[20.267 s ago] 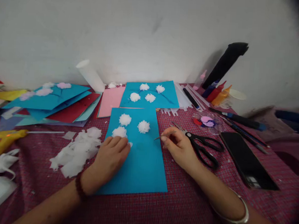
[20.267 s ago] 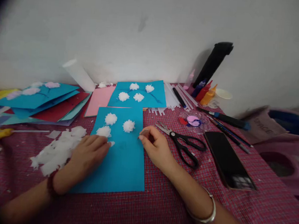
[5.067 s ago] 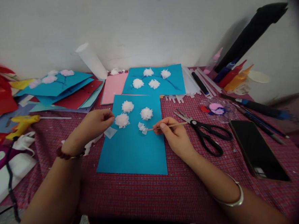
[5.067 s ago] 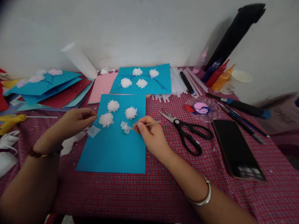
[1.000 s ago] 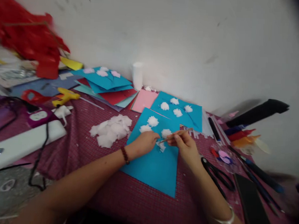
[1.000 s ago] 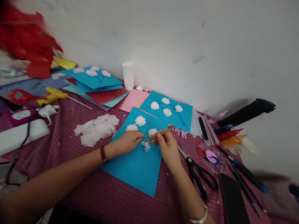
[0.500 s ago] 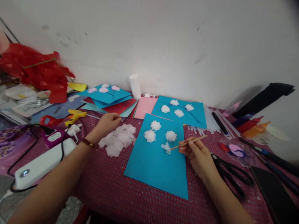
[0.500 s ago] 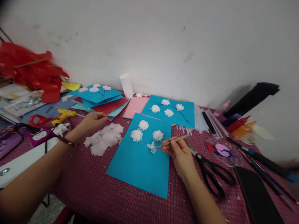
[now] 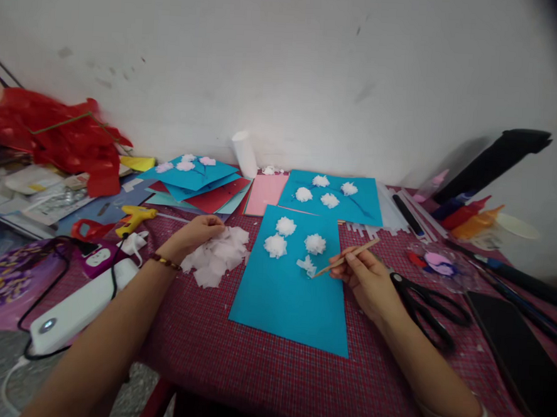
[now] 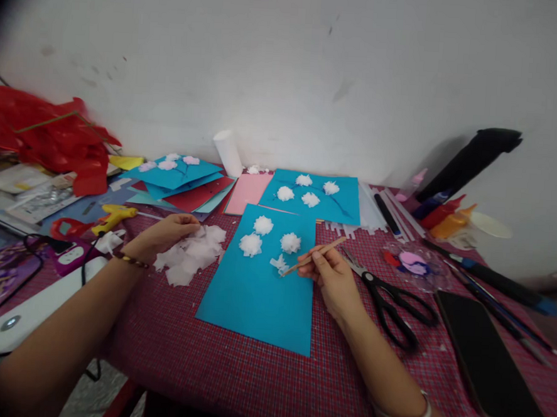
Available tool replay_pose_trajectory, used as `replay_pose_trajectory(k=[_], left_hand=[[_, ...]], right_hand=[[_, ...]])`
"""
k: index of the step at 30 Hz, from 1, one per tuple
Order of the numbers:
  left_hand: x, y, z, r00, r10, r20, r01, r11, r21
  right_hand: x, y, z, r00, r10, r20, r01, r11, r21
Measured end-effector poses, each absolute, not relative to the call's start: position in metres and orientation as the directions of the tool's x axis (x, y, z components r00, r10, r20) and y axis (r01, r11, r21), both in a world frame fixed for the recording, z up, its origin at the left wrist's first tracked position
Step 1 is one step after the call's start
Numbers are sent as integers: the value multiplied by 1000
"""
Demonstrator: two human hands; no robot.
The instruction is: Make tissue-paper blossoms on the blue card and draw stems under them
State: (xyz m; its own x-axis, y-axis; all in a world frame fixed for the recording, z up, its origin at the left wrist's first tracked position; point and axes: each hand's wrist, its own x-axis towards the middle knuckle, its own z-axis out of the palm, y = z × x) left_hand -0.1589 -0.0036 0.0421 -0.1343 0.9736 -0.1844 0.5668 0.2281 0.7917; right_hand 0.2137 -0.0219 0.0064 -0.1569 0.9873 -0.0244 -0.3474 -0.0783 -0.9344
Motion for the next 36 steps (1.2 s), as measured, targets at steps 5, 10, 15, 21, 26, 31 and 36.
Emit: replay_pose_trajectory(k=[5, 10, 15, 21, 26, 31, 36], left_hand=[[-152, -14, 59, -163, 976, -143, 527, 209, 824], [-111, -31, 82, -54, 998, 11, 526, 19, 850], [-54, -33, 75, 156, 986, -53, 530, -38, 847], [-20, -18, 49, 319, 931, -177, 525, -18, 851], [-23, -12, 31, 307, 936, -169, 486, -2, 874], [-28, -13, 21, 235, 962, -142, 544, -9, 839], [-26, -19, 21, 201, 980, 0, 707, -145, 692]], right_hand=[[212, -21, 4, -161, 987, -24, -345, -79, -935], [208, -25, 9, -95, 994, 47, -330, 13, -944], [197, -39, 20, -100, 972, 212, -153, 196, -969], [189, -44, 14, -194, 931, 308, 20, 318, -948], [188, -36, 6, -238, 908, 345, 108, 378, -920], [190, -32, 9, -305, 867, 394, 299, 480, -825], [192, -34, 14, -331, 832, 445, 401, 551, -732]])
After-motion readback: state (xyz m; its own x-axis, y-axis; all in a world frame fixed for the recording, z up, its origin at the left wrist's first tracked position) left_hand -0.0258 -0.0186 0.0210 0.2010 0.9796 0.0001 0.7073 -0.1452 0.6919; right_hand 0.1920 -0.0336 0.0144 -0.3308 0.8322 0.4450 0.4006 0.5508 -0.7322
